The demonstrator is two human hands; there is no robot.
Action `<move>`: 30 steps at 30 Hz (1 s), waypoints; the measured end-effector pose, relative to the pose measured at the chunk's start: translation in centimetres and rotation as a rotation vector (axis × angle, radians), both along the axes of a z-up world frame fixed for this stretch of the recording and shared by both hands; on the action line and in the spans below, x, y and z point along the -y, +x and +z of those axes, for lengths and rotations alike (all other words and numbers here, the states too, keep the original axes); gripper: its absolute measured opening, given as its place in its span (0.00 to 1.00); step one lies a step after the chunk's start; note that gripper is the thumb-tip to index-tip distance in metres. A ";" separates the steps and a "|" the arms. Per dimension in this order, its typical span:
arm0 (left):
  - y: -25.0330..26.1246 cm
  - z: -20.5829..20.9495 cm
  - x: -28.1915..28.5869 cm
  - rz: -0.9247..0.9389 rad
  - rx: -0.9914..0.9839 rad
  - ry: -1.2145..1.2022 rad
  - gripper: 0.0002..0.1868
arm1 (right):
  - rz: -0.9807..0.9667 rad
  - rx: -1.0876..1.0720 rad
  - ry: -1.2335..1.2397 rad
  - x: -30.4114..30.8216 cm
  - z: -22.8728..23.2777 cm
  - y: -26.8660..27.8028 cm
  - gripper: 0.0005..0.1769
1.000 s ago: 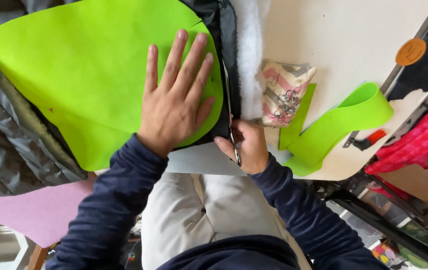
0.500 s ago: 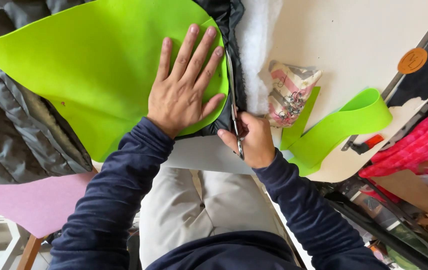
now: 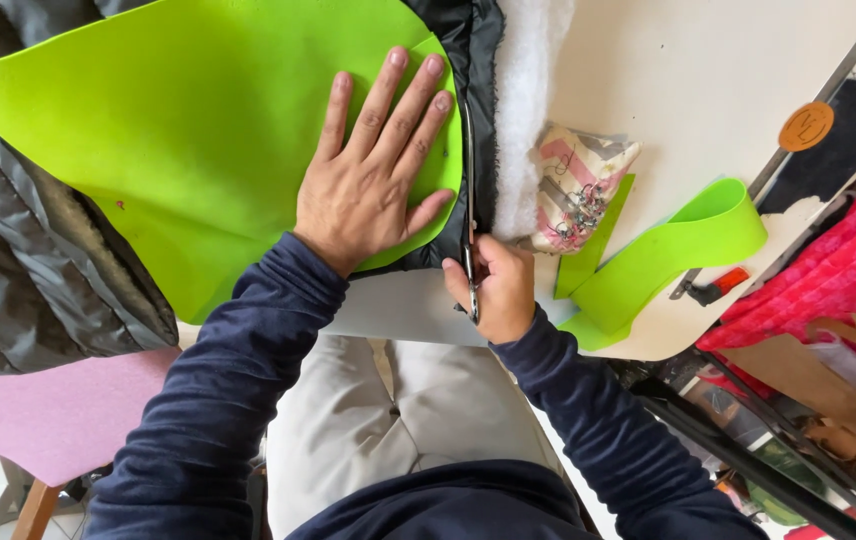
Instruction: Cutting a specific shape out of quilted fabric using a green template and scissors.
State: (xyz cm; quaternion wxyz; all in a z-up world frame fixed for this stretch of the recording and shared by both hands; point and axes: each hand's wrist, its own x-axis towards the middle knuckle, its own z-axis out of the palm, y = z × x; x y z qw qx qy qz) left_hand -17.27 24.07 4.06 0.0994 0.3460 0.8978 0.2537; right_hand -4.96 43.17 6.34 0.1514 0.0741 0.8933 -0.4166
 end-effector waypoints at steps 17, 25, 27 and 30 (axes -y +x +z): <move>0.0 -0.4 0.3 -0.005 -0.042 0.005 0.44 | 0.009 0.027 0.021 0.4 1.5 -2.4 0.22; 0.2 -0.9 0.6 -0.010 -0.089 0.003 0.42 | 0.016 0.138 -0.008 -0.7 1.4 -3.2 0.17; 0.3 -1.0 0.7 -0.011 -0.084 0.002 0.42 | 0.001 0.216 -0.028 -0.7 1.7 -4.3 0.15; 0.5 -1.1 0.7 -0.014 -0.083 -0.003 0.42 | 0.061 0.157 -0.022 -0.6 2.2 -5.7 0.19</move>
